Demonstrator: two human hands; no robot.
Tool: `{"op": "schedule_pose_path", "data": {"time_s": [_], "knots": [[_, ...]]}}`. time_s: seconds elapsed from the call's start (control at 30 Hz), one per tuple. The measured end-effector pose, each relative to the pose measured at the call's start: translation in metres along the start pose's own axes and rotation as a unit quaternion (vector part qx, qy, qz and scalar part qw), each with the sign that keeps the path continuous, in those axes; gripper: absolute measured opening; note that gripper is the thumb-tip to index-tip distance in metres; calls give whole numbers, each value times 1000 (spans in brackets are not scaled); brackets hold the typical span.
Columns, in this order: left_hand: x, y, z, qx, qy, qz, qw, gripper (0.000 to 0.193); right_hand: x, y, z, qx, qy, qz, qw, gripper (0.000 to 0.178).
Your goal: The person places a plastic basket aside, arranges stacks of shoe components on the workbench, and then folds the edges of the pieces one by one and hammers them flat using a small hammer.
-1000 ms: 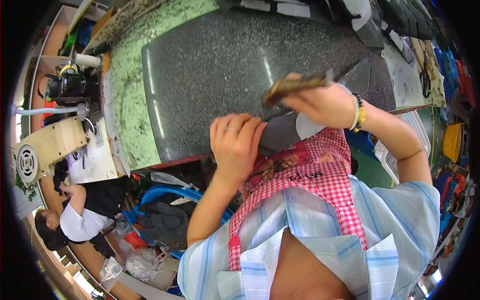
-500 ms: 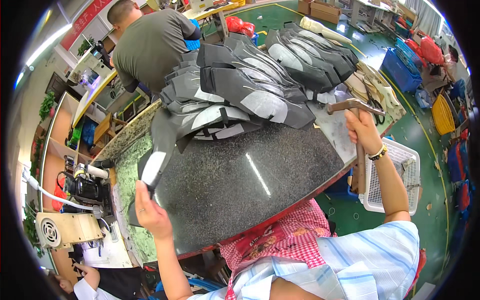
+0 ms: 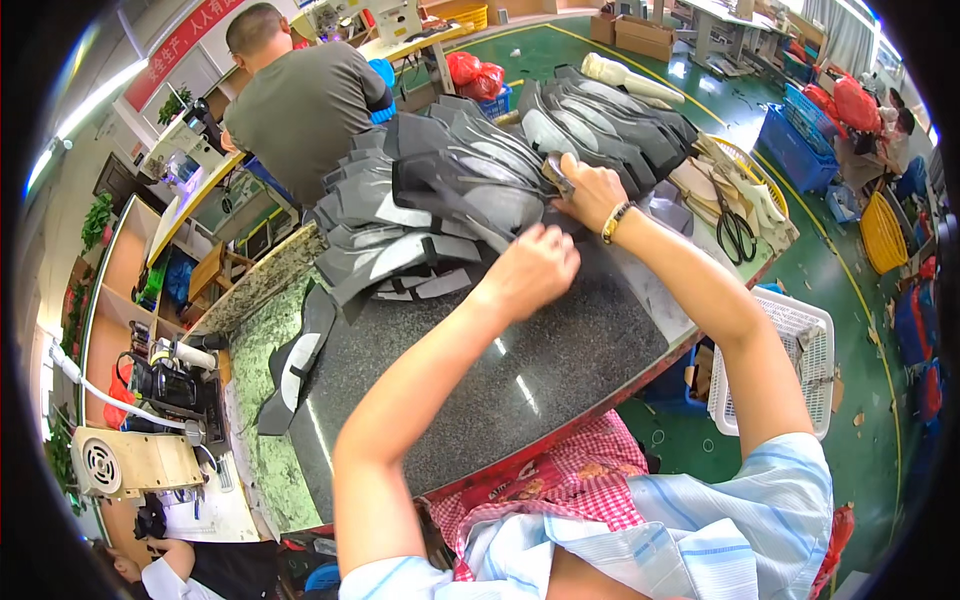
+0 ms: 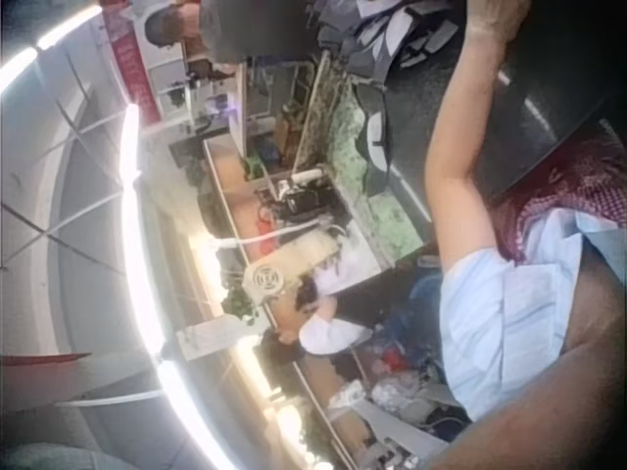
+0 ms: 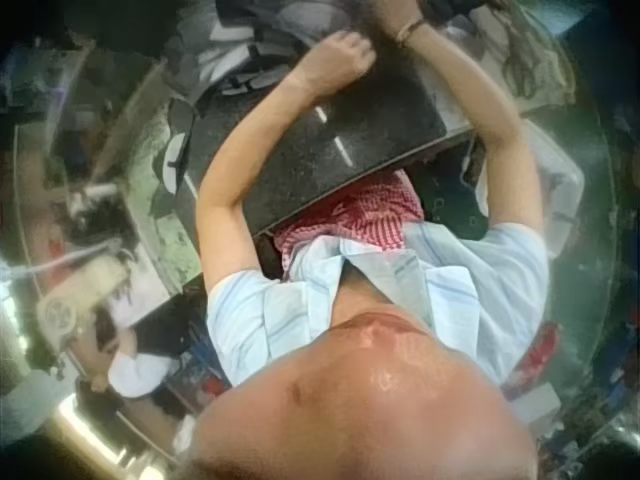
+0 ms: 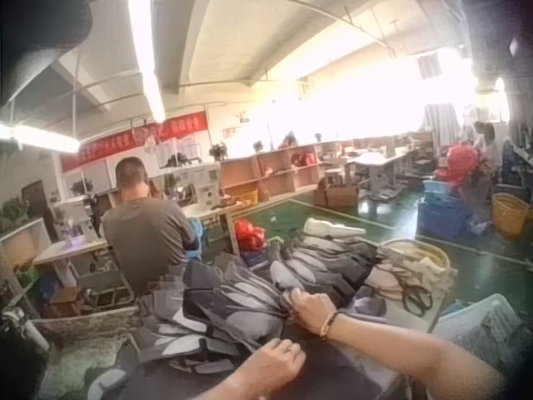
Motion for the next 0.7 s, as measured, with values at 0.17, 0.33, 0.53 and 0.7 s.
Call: {"op": "schedule_pose_path", "data": {"time_s": [0.17,0.33,0.53,0.7], "knots": [[-79,81,-84,-73,401,55,912,47,7,-3,-24,7,0,-23,1000,49],[5,174,-100,-324,573,105,745,56,-48,47,30,-166,-278,-100,941,19],[14,159,-82,-309,544,61,778,51,-43,181,109,-231,-296,432,820,20],[38,140,-78,-404,599,18,691,20,-42,188,112,-220,-353,434,799,25]]}}
Point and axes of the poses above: each hand's wrist, its own y-axis away from the middle knuckle, its own x-axis out of the palm, z = x × y, the point moved 3 cm from there along -y, towards the middle knuckle, and after that the axes turned 10 degrees about z, right-handed, at the moved point
